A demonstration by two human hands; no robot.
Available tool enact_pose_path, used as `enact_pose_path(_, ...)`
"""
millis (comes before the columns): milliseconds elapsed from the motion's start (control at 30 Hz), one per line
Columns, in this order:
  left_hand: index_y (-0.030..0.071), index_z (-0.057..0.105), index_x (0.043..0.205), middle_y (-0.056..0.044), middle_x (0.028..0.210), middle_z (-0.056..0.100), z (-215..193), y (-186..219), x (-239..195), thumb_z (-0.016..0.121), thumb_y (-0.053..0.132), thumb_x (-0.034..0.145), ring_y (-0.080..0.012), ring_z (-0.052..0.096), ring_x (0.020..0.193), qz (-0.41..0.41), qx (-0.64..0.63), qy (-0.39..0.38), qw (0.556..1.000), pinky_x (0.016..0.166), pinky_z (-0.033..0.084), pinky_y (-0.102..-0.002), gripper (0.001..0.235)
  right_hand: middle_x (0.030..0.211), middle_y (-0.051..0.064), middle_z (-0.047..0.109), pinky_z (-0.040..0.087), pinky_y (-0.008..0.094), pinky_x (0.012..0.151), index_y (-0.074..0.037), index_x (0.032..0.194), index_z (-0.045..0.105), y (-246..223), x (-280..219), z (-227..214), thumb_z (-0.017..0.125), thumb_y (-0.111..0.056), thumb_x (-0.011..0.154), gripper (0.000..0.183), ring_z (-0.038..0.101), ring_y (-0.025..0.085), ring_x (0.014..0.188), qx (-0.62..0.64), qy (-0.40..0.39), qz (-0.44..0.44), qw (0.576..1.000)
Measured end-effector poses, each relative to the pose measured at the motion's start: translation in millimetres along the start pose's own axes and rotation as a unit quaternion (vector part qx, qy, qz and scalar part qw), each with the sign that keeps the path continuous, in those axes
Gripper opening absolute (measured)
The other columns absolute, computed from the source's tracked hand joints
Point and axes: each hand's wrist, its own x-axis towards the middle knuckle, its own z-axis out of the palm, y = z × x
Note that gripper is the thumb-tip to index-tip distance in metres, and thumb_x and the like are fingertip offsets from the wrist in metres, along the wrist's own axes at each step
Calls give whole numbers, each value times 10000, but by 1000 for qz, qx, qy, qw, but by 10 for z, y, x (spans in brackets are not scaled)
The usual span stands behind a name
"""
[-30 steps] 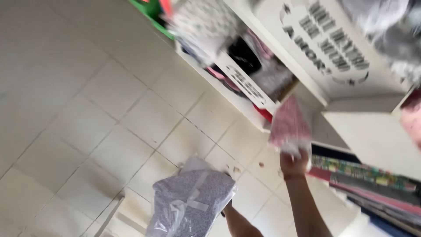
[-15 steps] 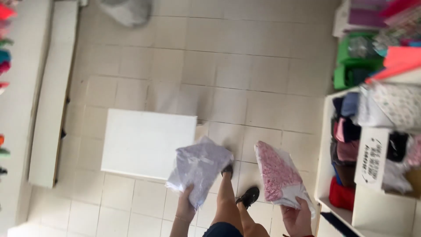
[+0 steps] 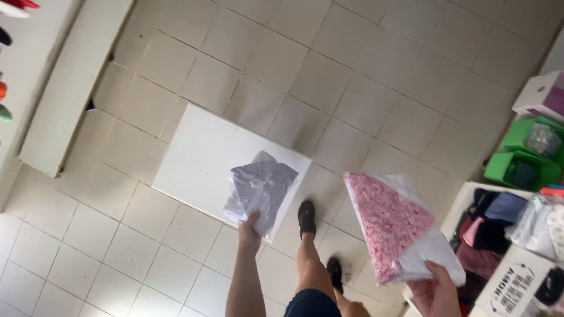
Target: Folding a hooded towel and tying a decorative pink ribbon around it
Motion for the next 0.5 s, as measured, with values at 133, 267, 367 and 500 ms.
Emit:
enact_pose_path(133, 19, 371, 1232, -134, 1086, 555, -634, -445, 745, 694, 168, 633, -242, 541, 915, 33, 227, 168, 959, 739, 448, -346, 696, 1019, -13, 595, 483, 266, 668, -172, 1082, 493, -126, -194, 340, 512, -99, 729, 362, 572, 122, 889, 7, -40, -23, 999)
enact_pose_path(267, 84, 331, 1303, -75, 1307, 391, -1218, -878, 1251, 683, 211, 609, -209, 387, 1179, 38, 416, 192, 888, 959, 327, -314, 789, 963, -32, 570, 456, 260, 591, -187, 1066, 501, -166, -49, 416, 525, -140, 726, 345, 541, 113, 836, -99, -1, -33, 995)
enact_pose_path(367, 93, 341, 1286, -119, 1292, 389, -871, -1118, 1218, 655, 211, 589, -224, 391, 1178, 26, 448, 142, 882, 954, 323, -319, 773, 1044, 20, 510, 427, 295, 631, -279, 1216, 334, -449, -334, 697, 463, -95, 741, 526, 497, 162, 897, -117, -41, -77, 989)
enact_pose_path(500, 112, 517, 1148, -80, 1237, 460, -662, -1808, 1869, 691, -3, 344, -264, 412, 1135, 441, 706, -218, 509, 962, 338, -340, 830, 1246, 47, 415, 335, 373, 872, -141, 1299, 320, -853, -595, 1109, 341, 0, 751, 566, 399, 198, 1092, -85, -54, -70, 993)
